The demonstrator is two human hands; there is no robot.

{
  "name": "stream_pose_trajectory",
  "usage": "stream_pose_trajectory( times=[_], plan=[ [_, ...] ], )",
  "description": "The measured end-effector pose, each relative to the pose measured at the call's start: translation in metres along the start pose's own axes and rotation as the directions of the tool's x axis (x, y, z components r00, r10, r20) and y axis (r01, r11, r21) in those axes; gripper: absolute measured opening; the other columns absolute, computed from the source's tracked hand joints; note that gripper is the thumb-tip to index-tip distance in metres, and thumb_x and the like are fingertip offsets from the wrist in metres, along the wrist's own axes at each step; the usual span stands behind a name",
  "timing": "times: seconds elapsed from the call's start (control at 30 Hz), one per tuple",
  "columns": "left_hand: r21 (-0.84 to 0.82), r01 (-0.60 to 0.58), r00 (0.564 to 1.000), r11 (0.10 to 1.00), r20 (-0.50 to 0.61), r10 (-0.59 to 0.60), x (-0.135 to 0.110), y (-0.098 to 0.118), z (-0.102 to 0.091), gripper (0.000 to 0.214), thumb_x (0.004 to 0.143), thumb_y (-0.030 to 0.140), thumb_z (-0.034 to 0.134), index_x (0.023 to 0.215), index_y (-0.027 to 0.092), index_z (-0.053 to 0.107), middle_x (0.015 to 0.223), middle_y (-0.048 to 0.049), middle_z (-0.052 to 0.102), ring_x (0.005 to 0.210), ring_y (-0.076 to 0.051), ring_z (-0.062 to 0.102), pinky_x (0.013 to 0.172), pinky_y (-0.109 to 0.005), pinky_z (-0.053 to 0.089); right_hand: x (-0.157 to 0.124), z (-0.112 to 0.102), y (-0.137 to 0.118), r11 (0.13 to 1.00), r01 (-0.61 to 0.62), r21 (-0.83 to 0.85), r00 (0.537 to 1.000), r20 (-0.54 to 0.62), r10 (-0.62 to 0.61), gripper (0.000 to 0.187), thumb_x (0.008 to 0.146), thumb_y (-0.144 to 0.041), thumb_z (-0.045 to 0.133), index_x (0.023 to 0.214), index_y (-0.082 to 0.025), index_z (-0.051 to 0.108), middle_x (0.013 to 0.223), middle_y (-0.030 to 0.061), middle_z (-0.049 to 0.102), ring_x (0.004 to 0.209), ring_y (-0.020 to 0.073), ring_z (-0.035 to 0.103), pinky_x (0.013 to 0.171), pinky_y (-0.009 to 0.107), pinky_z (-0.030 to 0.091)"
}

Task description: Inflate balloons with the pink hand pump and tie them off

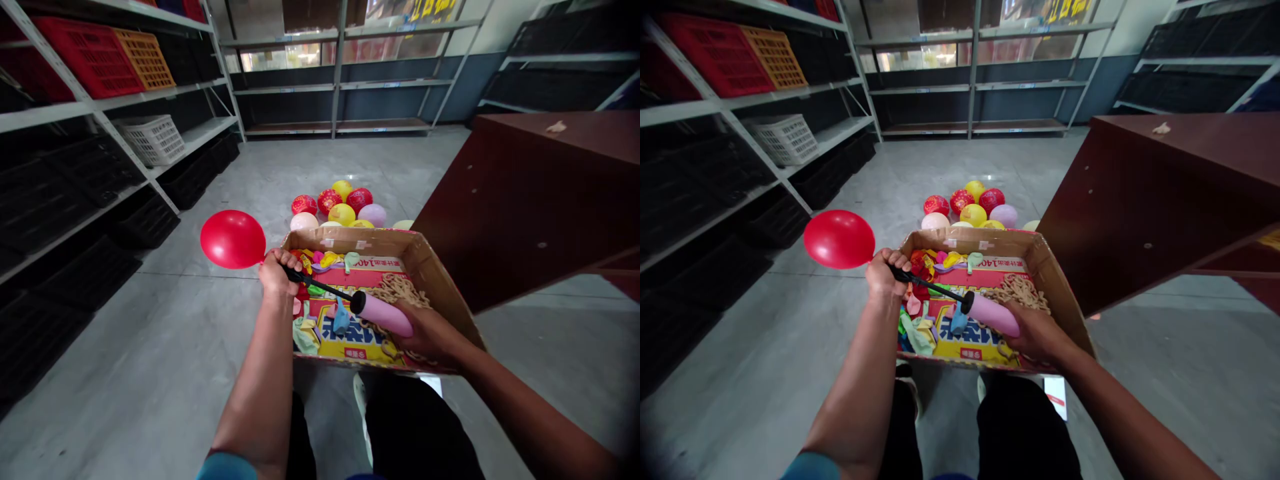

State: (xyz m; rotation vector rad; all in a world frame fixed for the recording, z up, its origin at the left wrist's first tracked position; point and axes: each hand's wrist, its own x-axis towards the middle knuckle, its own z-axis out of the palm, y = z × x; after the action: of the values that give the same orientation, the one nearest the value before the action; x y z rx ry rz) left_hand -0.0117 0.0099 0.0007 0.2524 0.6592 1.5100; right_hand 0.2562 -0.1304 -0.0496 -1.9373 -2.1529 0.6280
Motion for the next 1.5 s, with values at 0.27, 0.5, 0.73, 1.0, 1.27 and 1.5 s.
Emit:
stream_pose_trajectory(
  times=[0.27,0.5,0.73,1.0,1.27,1.5],
  plan=[
    [0.066,0.052,0.999,0.996,0.012,-0.053,-0.009,-0.029,0.007,0.027,0.077,0.006,0.037,0.058,0.020,0.025,0.047,0.0047,0.020,0.038,-0.007,0.023,0.039,-0.024,0.022,0.029,0.003,-0.040,0.995,0.050,-0.087,0.999,0.021,-0.049,0.045,0.070,-0.035,0.066,0.112,-0.023,0.054,0.102,0.0076,0.069,0.087,0.0252,0.064,0.067,0.028,0.040],
    [0.084,0.035,0.999,0.996,-0.032,-0.033,-0.012,-0.019,0.013,0.026,0.080,0.011,0.034,0.059,0.020,0.022,0.047,0.0051,0.019,0.037,-0.008,0.024,0.040,-0.022,0.021,0.025,-0.010,-0.033,0.992,0.102,-0.074,0.993,0.062,-0.098,0.046,0.072,-0.037,0.066,0.113,-0.023,0.052,0.103,0.0062,0.067,0.088,0.0222,0.061,0.069,0.027,0.040],
    [0.048,-0.033,0.999,0.998,-0.040,0.035,0.002,0.004,0.005,0.016,0.075,0.013,0.037,0.063,0.019,0.027,0.047,0.0061,0.022,0.038,-0.007,0.027,0.042,-0.022,0.021,0.001,-0.021,0.007,0.994,0.086,-0.065,0.991,0.107,-0.078,0.048,0.072,-0.035,0.067,0.116,-0.023,0.052,0.108,0.0054,0.066,0.089,0.0205,0.060,0.068,0.026,0.038],
    [0.117,0.001,1.000,0.993,-0.001,-0.001,-0.009,-0.032,0.013,0.021,0.070,0.011,0.039,0.060,0.019,0.023,0.046,0.0054,0.022,0.038,-0.007,0.026,0.039,-0.021,0.022,0.009,-0.006,-0.004,0.992,0.096,-0.076,0.994,0.056,-0.092,0.056,0.068,-0.037,0.068,0.120,-0.022,0.051,0.110,0.0080,0.065,0.092,0.0243,0.060,0.069,0.029,0.040],
    [0.162,0.076,0.997,0.984,0.020,-0.080,-0.026,-0.053,0.022,0.022,0.075,0.011,0.036,0.059,0.020,0.024,0.048,0.0052,0.020,0.038,-0.008,0.027,0.041,-0.023,0.024,0.018,-0.006,-0.017,0.989,0.145,0.004,0.987,0.068,-0.145,0.048,0.070,-0.034,0.065,0.114,-0.019,0.052,0.103,0.0080,0.066,0.086,0.0222,0.061,0.068,0.028,0.041],
    [0.118,-0.037,0.999,0.992,0.002,0.037,-0.013,-0.018,0.015,0.017,0.068,0.010,0.036,0.062,0.019,0.024,0.049,0.0059,0.020,0.039,-0.007,0.025,0.041,-0.022,0.020,-0.003,-0.016,0.006,0.989,0.103,0.103,0.983,0.139,-0.116,0.057,0.070,-0.028,0.068,0.124,-0.023,0.050,0.117,0.0053,0.062,0.098,0.0217,0.059,0.079,0.029,0.043]
  ],
)
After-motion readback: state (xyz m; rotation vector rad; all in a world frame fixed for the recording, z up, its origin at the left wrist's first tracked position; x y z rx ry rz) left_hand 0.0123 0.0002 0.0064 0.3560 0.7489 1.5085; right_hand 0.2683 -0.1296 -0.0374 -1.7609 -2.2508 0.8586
